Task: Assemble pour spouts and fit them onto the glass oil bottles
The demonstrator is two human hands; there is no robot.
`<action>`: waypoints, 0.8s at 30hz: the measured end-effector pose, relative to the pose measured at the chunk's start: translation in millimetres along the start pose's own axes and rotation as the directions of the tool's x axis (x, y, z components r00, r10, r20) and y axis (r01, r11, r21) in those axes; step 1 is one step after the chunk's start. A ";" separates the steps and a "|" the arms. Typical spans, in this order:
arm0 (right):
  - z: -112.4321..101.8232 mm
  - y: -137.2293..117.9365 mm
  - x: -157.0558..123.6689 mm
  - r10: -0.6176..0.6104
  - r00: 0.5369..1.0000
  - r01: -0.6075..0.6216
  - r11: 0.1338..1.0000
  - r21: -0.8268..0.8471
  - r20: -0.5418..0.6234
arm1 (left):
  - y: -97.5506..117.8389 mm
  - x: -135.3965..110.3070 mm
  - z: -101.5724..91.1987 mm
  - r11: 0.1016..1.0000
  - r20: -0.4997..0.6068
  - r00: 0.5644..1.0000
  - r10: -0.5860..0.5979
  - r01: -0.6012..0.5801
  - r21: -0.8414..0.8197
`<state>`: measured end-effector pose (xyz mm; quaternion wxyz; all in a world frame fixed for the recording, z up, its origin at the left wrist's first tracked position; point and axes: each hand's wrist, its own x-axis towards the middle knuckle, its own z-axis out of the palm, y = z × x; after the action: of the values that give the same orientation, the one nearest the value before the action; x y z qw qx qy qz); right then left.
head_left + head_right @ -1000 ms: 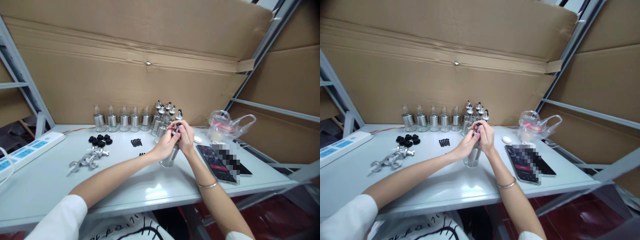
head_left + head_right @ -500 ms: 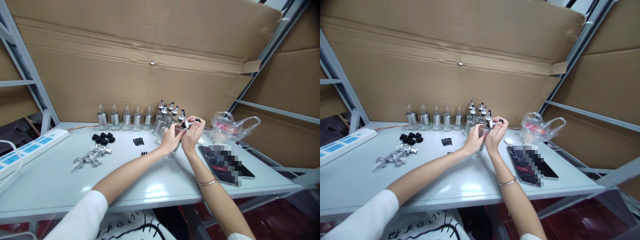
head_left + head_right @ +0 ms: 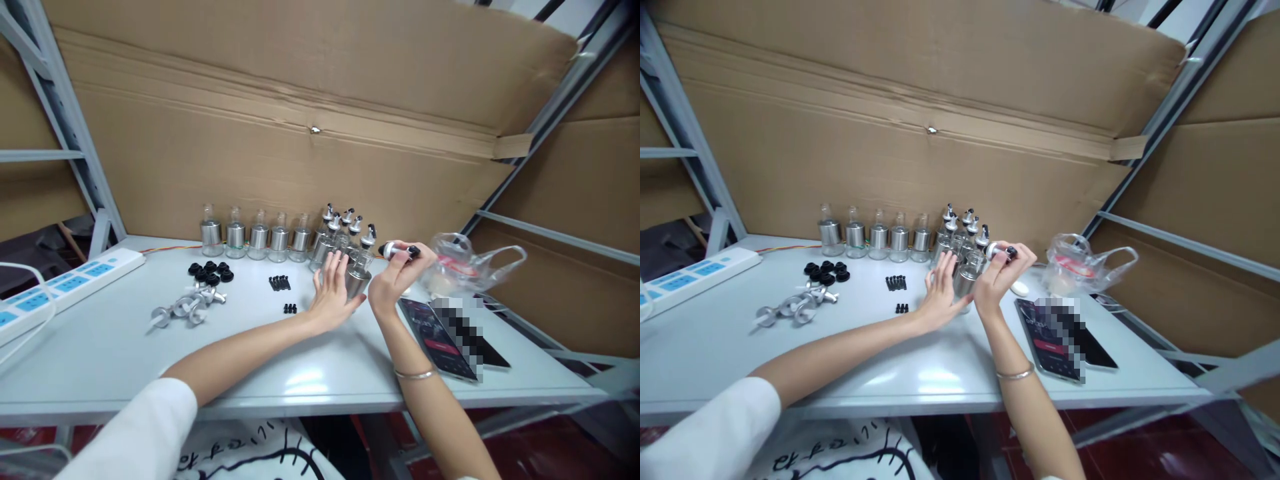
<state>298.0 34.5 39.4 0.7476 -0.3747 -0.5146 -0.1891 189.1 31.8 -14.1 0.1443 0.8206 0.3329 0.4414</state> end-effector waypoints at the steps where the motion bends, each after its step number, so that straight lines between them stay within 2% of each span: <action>1: 0.1 -4.7 -2.5 -0.023 1.000 0.023 1.000 0.006 -0.014 | 0.7 -8.9 -11.0 0.998 -0.021 0.999 0.045 -0.045 -0.033; 3: 0.6 -19.1 -9.6 -0.076 0.997 0.075 0.994 0.081 0.005 | 1.0 -30.2 -38.8 0.983 -0.038 0.992 0.117 -0.121 -0.137; 5: 1.9 -40.2 -19.1 -0.170 0.971 0.135 0.971 0.198 0.169 | -0.7 -53.8 -70.6 0.965 -0.045 0.994 0.099 -0.107 -0.239; 7: 4.6 -65.5 -29.4 -0.290 0.895 0.177 0.928 0.327 0.339 | -4.8 -75.9 -101.4 0.941 -0.074 0.991 0.113 -0.130 -0.314; 9: 9.4 -90.0 -39.0 -0.371 0.804 0.159 0.887 0.434 0.464 | -11.3 -93.5 -127.5 0.913 -0.118 0.975 0.188 -0.218 -0.345; 12: 20.6 -115.2 -51.1 -0.425 0.709 0.080 0.841 0.535 0.562 | -25.2 -108.8 -153.9 0.908 -0.081 0.956 0.283 -0.295 -0.297; 15: 31.9 -121.8 -62.9 -0.406 0.663 -0.028 0.826 0.563 0.629 | -41.1 -114.7 -165.4 0.943 -0.070 0.964 0.256 -0.265 -0.199; 18: 37.1 -116.3 -75.4 -0.357 0.637 -0.108 0.836 0.538 0.684 | -51.0 -117.1 -165.4 0.983 -0.021 0.993 0.116 -0.118 -0.144; 21: 36.8 -109.6 -84.7 -0.376 0.616 -0.111 0.829 0.549 0.692 | -52.2 -117.4 -161.4 0.997 0.070 0.998 -0.009 0.015 -0.079; 24: 35.0 -107.2 -87.7 -0.410 0.620 -0.078 0.817 0.572 0.669 | -52.1 -115.5 -161.1 1.000 0.082 0.996 0.019 -0.020 0.006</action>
<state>169.4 -17.5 5.3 0.5080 -0.1355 -0.8475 0.0727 -9.8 -16.9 -22.7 0.1505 0.8419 0.3202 0.4075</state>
